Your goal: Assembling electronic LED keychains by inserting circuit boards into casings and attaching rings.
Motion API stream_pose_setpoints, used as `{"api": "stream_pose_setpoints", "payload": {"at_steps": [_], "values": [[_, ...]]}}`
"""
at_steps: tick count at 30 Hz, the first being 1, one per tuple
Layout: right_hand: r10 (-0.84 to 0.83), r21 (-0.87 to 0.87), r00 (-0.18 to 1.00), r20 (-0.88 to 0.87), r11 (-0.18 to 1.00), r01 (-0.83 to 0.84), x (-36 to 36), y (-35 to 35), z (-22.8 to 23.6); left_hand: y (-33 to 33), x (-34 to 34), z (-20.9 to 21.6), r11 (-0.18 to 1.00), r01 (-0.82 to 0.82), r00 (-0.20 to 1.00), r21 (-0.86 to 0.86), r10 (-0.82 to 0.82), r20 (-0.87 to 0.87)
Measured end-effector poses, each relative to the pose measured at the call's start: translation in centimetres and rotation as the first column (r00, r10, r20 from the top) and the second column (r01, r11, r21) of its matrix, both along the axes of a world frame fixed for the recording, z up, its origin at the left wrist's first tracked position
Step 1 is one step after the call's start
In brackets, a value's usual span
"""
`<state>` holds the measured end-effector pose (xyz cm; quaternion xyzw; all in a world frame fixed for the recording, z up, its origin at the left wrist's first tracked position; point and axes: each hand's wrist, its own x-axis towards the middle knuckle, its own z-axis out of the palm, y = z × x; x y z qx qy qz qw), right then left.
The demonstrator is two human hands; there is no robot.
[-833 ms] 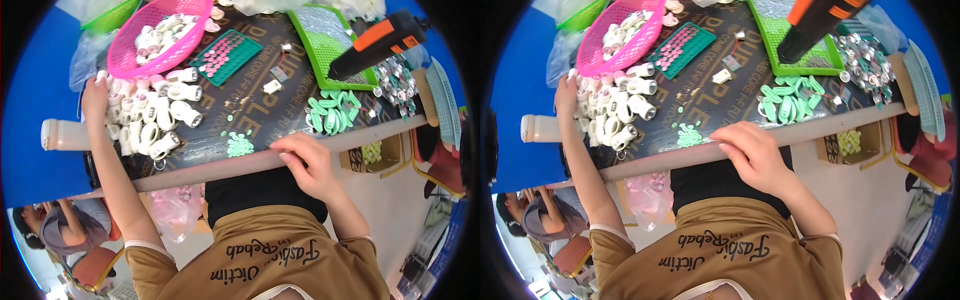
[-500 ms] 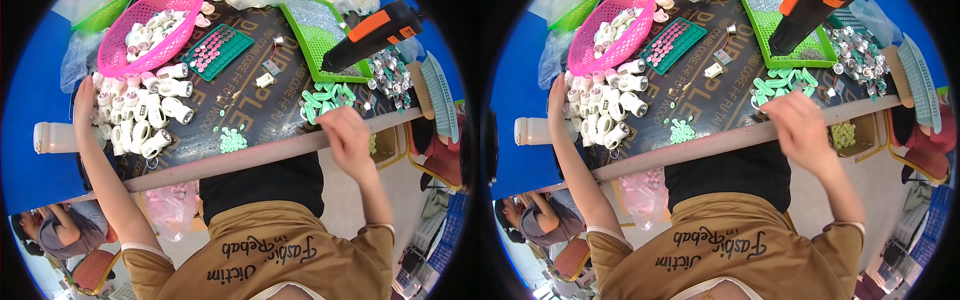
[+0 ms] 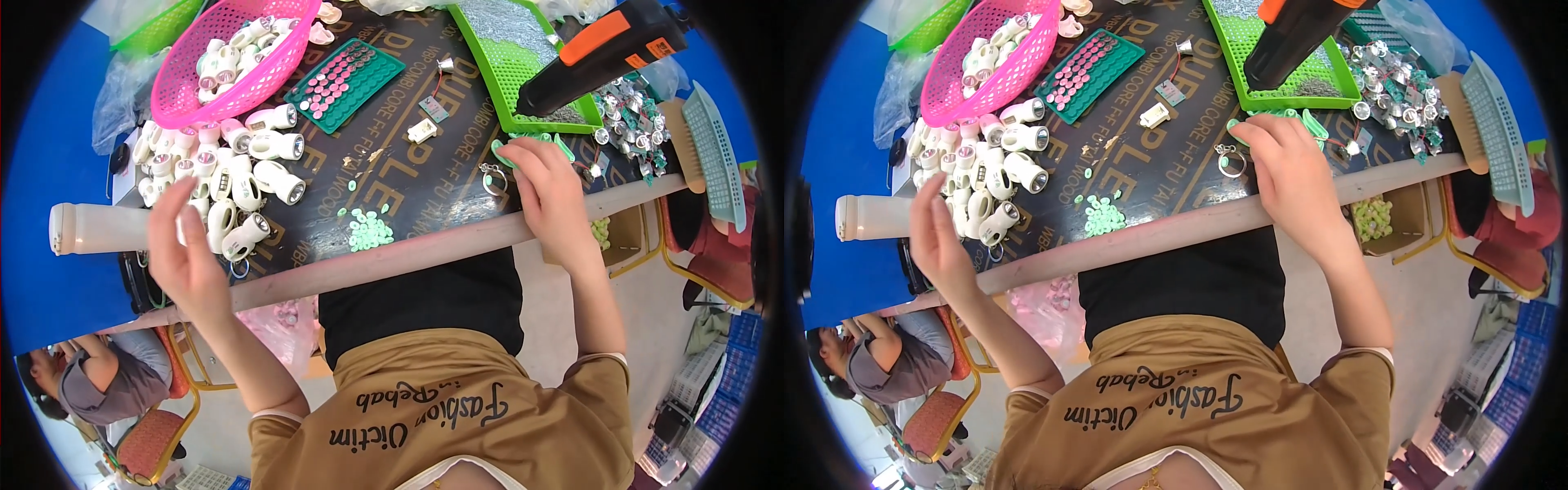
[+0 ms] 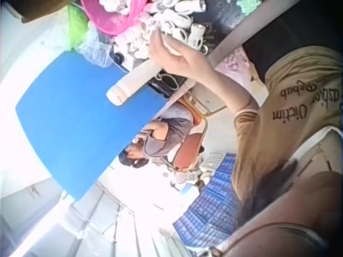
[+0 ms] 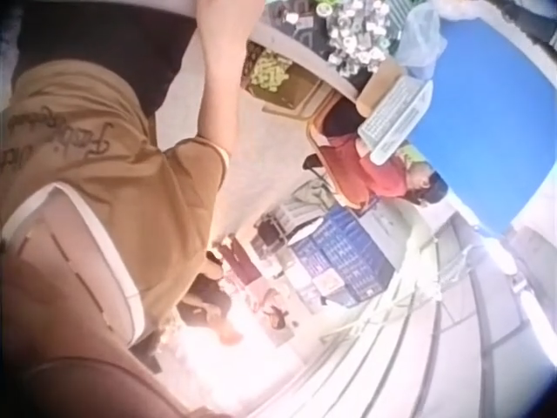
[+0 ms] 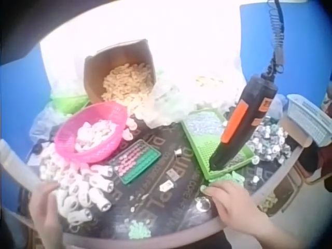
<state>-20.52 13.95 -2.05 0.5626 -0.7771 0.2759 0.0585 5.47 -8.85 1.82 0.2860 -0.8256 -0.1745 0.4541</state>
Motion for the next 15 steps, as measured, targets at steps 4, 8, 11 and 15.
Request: {"api": "stream_pose_setpoints", "payload": {"at_steps": [4,8,11,15], "values": [[-0.023,-0.006,1.0,-0.006,1.0,0.023,-0.8,0.3,0.2,2.6,-0.9,-1.8,1.0,0.011,0.999,0.017,-0.012,0.037],[-0.13,-0.088,0.956,-0.263,0.99,0.11,-0.7,0.6,0.4,4.6,-1.8,-2.9,0.995,0.087,0.995,0.044,-0.088,0.035],[0.024,-0.063,0.975,-0.219,0.997,-0.039,0.6,0.1,0.4,4.8,-2.3,-3.9,0.99,0.141,0.987,-0.006,-0.14,0.085],[0.023,0.046,0.984,-0.178,0.999,-0.015,1.1,-1.0,0.5,4.8,-1.8,-4.2,0.987,0.143,0.987,-0.077,-0.137,0.082]]}}
